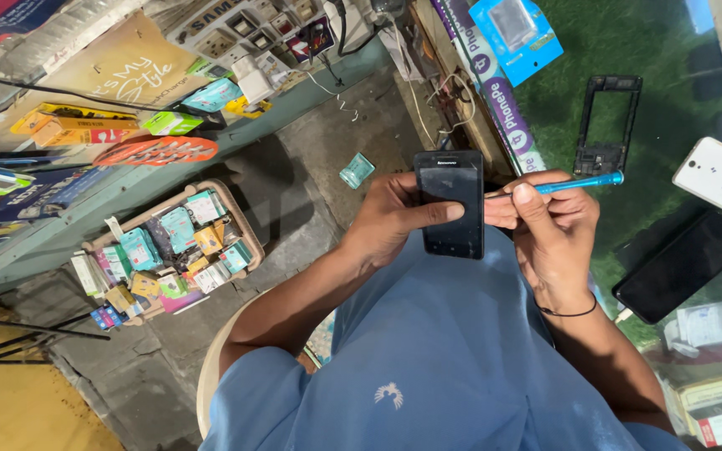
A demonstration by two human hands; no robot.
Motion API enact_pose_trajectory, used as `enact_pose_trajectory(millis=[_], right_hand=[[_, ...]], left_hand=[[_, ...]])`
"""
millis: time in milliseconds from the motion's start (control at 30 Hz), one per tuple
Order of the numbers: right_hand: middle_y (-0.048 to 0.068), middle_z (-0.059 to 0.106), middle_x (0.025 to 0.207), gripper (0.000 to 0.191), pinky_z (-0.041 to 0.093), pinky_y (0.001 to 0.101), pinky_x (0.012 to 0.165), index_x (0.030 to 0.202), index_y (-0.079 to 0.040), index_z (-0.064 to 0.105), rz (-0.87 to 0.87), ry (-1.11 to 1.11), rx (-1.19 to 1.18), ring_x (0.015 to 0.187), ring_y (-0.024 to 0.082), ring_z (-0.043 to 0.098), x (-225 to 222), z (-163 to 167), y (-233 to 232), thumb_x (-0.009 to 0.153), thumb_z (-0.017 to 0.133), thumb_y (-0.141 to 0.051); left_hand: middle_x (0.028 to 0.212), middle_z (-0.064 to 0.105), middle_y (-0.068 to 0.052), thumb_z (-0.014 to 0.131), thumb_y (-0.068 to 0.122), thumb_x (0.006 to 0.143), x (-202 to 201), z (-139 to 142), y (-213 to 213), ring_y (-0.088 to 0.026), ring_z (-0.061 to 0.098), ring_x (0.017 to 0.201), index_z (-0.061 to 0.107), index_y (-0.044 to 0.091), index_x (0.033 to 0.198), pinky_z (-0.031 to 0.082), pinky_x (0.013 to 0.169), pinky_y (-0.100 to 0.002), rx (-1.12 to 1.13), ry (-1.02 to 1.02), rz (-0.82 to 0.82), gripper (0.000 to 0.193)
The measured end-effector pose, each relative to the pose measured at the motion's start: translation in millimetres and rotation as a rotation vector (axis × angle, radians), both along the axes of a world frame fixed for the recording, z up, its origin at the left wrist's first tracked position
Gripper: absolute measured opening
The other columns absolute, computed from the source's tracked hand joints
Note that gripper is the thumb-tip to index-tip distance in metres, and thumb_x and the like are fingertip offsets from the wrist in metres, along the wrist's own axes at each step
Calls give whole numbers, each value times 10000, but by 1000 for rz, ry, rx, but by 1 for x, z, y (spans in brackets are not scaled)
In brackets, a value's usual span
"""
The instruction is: The person uses a blue screwdriver to remove screws from the back of a disassembled smartphone, then connects a white charging cable to the motherboard to test power. The person repeatedly presses the power button and adjusts internal components while the device remains open.
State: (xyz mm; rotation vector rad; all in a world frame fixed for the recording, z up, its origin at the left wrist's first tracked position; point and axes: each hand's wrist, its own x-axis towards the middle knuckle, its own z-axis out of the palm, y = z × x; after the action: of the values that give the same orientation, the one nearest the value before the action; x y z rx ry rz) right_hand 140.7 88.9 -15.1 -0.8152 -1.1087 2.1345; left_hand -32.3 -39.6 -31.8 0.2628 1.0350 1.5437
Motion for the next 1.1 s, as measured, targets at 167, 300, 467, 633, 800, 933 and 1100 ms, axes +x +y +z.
enact_pose_trajectory(millis=[167, 300, 467, 633, 800, 933, 1100], right_hand=[[235, 726, 977, 153, 665, 465, 836, 1112, 58, 624, 7, 1, 4, 894, 312, 767, 0, 0, 0, 1070, 670, -83], [236, 728, 978, 146, 664, 463, 832, 1112, 55, 623, 4, -4, 1, 891, 309, 766, -1, 1, -1, 1073, 663, -80], [235, 726, 980, 138, 659, 458, 823, 1106, 51, 621, 1, -1, -2, 889, 308, 765, -1, 0, -2, 1074, 660, -78], [216, 702, 964, 147, 643, 451, 877, 1092, 69, 613, -7, 30, 17, 892, 293, 752, -1, -2, -4, 1113, 672, -64], [225, 716, 983, 140, 660, 466, 827, 1102, 49, 614, -7, 17, -11, 893, 312, 761, -4, -1, -4, 1073, 665, -78], [234, 720, 987, 143, 659, 467, 837, 1104, 54, 615, -2, -3, -16, 891, 311, 761, -6, 0, -4, 1071, 659, -78], [234, 715, 994, 142, 650, 460, 834, 1111, 58, 614, -8, 10, -5, 903, 312, 758, -7, -1, -5, 1089, 663, -73]], left_hand=[[1072, 772, -101, 809, -35, 855, -1, 1, 0, -150, 714, 975, 741, -44, 1151, 577, 926, -333, 4, 5, 0, 303], [1069, 774, -105, 815, -32, 852, -2, 2, 0, -150, 715, 969, 739, -47, 1148, 580, 917, -333, -2, -3, -1, 306], [1065, 774, -109, 816, -29, 857, -3, 2, -1, -150, 714, 966, 741, -51, 1148, 579, 910, -331, -5, 7, -6, 301], [1065, 775, -107, 814, -26, 858, -4, 1, -1, -144, 712, 966, 743, -49, 1149, 576, 908, -326, 3, 17, -10, 301], [1070, 774, -103, 814, -22, 859, -5, -1, -2, -139, 709, 973, 741, -46, 1154, 573, 917, -322, 4, 25, -11, 304], [1069, 774, -106, 816, -24, 855, -6, -1, -2, -140, 709, 967, 742, -47, 1152, 574, 911, -322, -3, 32, -8, 308], [1052, 779, -113, 811, -29, 850, -8, 2, -2, -146, 721, 945, 741, -52, 1141, 585, 893, -322, -12, 35, -9, 300]])
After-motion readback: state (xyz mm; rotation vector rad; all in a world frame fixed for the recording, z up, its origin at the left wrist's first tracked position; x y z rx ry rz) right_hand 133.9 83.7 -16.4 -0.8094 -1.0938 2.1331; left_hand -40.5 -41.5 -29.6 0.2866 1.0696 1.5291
